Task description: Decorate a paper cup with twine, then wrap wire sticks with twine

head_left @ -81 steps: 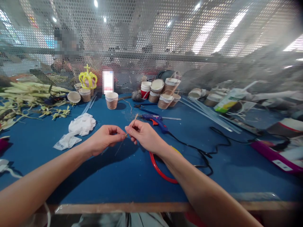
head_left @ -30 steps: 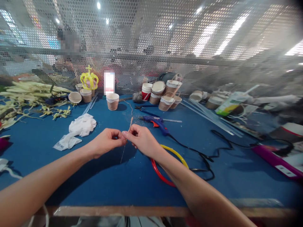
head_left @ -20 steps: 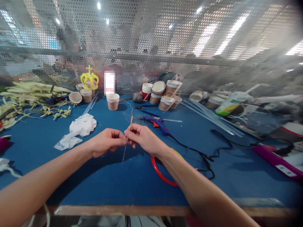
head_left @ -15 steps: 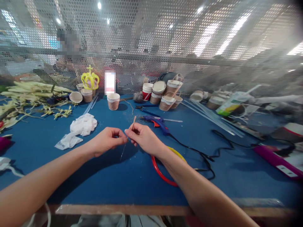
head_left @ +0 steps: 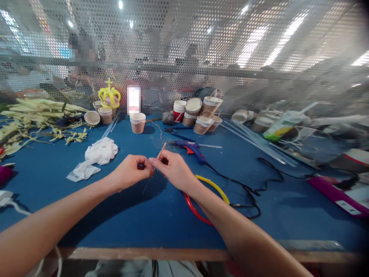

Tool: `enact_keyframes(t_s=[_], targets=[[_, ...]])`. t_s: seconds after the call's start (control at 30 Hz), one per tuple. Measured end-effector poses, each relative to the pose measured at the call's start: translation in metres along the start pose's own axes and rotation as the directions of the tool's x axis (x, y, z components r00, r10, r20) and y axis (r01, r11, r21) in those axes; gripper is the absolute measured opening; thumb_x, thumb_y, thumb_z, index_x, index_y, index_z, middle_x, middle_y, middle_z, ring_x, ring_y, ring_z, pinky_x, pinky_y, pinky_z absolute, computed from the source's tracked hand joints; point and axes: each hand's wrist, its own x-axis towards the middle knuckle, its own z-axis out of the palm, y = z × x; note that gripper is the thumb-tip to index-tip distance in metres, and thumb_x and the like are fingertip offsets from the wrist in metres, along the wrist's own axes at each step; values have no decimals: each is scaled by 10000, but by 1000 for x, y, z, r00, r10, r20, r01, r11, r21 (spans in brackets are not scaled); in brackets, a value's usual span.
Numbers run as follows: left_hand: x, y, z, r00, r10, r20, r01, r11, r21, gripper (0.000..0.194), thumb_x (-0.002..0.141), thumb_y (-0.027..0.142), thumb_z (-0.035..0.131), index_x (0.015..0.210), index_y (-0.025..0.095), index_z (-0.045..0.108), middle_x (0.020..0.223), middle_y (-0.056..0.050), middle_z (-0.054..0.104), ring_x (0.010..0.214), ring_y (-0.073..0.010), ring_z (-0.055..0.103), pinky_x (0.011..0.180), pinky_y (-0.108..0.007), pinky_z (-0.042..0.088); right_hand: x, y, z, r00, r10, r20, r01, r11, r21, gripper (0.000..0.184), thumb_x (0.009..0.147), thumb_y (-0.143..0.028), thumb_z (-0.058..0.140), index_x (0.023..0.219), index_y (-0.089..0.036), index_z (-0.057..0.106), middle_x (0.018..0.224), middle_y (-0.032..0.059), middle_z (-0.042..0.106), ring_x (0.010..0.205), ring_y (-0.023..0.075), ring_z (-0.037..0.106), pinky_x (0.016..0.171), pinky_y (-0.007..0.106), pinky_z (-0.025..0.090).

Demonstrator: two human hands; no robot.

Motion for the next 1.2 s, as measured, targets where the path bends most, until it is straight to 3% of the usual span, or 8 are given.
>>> enact_keyframes(t_s=[0.1, 0.2, 0.27, 0.77, 1.2], targets=[[-1, 1, 0, 1000, -13, 27, 14, 999, -46, 171, 674, 286, 556, 636, 120, 531, 554, 45, 445, 508, -59, 353, 475, -193, 267, 0, 0, -1, 997, 11, 81, -20, 993, 118, 270, 746, -381, 521, 597, -169, 446, 505, -41, 446, 460, 72, 397, 418, 198, 326], [-1, 4, -1, 997, -48, 64, 56, 989, -135, 154, 656, 264, 574, 620, 121, 530, 559, 40, 466, 474, -44, 327, 433, -185, 227, 1, 0, -4, 976, -8, 216, -69, 936, 347, 238, 751, -397, 516, 716, -165, 479, 585, -29, 489, 506, 81, 459, 436, 200, 386], [-1, 5, -2, 995, -67, 79, 80, 979, -185, 160, 654, 266, 577, 608, 124, 520, 541, 46, 458, 444, -36, 303, 414, -184, 207, 2, 1, -5, 970, -6, 243, -98, 906, 413, 224, 753, -380, 521, 724, -161, 482, 598, -27, 497, 517, 78, 468, 450, 199, 402], [0, 4, -5, 997, -53, 48, 56, 996, -72, 157, 650, 275, 577, 659, 122, 541, 554, 48, 454, 455, -41, 302, 421, -187, 202, 0, -1, -5, 991, 56, 126, -78, 981, 179, 248, 774, -379, 483, 645, -171, 443, 482, -46, 457, 413, 67, 425, 412, 194, 372], [-2, 6, -2, 998, -63, 32, 64, 997, -41, 152, 661, 274, 553, 627, 130, 520, 520, 65, 408, 452, -43, 283, 428, -190, 206, 0, -1, -2, 999, 35, 20, -36, 998, 52, 277, 761, -390, 493, 594, -177, 433, 445, -41, 460, 405, 80, 411, 413, 212, 318]])
